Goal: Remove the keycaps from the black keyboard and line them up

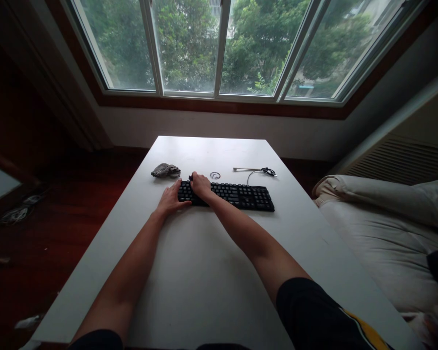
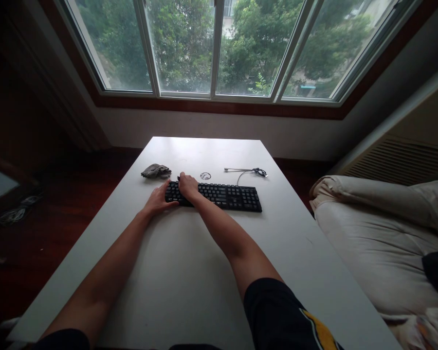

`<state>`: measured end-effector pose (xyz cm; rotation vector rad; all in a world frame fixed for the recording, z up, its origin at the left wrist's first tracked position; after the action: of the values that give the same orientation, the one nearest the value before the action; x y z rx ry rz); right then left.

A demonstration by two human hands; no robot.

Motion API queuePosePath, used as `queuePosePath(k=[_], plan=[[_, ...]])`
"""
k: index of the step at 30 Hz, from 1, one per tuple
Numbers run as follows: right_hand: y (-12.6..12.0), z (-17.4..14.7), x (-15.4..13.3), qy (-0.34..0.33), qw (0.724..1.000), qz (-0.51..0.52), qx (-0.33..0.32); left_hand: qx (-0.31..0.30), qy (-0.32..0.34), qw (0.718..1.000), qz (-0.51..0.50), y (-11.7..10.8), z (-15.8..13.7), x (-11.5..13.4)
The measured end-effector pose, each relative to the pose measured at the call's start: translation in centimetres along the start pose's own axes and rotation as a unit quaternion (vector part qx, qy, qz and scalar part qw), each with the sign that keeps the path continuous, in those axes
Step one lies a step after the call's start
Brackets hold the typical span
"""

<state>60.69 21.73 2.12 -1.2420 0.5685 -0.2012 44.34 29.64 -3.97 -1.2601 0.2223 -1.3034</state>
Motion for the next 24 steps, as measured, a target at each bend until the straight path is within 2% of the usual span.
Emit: queuePosePath(k=[3,6,9,12,14,18,24], plan=[[0.3,0.4,-1.6,-0.061,0.998,0.009,-0.020,0.006,-0.027,0.999,-0.029,-0.3,0.1,0.0],[0.2,-0.2,-2.5,-0.139,0.989,0.032,-0.047,-0.004,-0.023,0.998,-0.056,-0.8,0.0,-0.2],[0.2,-1.7,-2.2,-0.211,0.973,0.060,-0.078,-0.011,-0.013,0.998,-0.066,-1.1,0.0,-0.7],[-0.1,-3.3,-1.0,-0.243,0.964,0.066,-0.090,-0.007,-0.005,0.998,-0.061,-1.0,0.1,-1.3],[-0.5,-4.1,0.3,-0.233,0.967,0.054,-0.087,-0.002,0.006,0.998,-0.055,-0.9,0.1,-1.5],[-2.2,-4.5,3.4,-0.150,0.986,0.010,-0.070,0.008,0.023,0.999,-0.043,-1.0,0.0,-1.3],[-4.8,-3.0,7.6,-0.006,0.998,-0.015,0.063,0.004,0.017,0.998,-0.057,-1.4,-0.4,-0.8]])
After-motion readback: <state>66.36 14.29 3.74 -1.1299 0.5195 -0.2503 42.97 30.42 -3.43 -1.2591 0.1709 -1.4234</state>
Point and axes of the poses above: each hand's wrist, its own z-axis towards the middle knuckle, its own y-axis out of the palm, x = y × z, the point moved 1 cm from there along z, towards the middle knuckle, and after that the axes turned 7 degrees about x, right-handed, at the moved point
